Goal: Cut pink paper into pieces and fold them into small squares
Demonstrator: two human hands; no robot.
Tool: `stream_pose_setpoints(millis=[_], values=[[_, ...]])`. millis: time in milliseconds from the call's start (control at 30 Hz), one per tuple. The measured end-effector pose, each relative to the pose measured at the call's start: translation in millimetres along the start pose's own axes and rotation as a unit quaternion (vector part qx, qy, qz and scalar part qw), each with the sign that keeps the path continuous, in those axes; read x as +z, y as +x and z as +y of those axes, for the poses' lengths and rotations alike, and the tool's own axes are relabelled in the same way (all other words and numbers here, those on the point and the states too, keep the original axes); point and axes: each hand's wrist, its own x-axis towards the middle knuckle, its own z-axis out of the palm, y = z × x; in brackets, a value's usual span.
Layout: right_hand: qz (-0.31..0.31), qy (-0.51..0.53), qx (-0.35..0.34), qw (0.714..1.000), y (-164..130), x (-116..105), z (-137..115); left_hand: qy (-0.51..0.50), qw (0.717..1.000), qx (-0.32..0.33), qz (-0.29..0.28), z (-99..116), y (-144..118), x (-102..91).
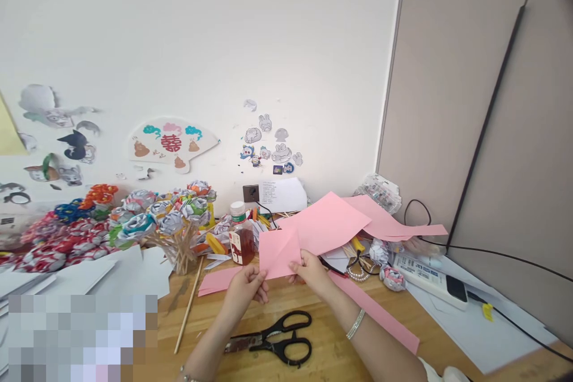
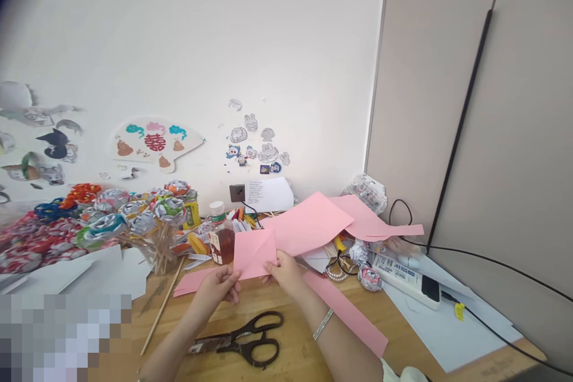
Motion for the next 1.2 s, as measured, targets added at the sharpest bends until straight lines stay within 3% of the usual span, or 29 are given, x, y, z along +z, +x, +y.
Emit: stream_pose_setpoints(millis=[233,600,1200], values=[[-0.020,0.014,0.005,1.000,-1.9,-1.7,-0.5,-0.018,1.000,-0.023,-0.012,-0.2,-0.9,-1.3],[-0.003,-0.015,-0.006,1.000,0.9,-5.0,-0.8,-0.084,0.995,-0.042,-0.040,17.2,-11.8,-3.1],[-0.042,-0.066,-0.002,0.997,1.6,-9.4,-1.5,-0.031,0.999,-0.017,-0.008,9.5,-2.8,-8.7]])
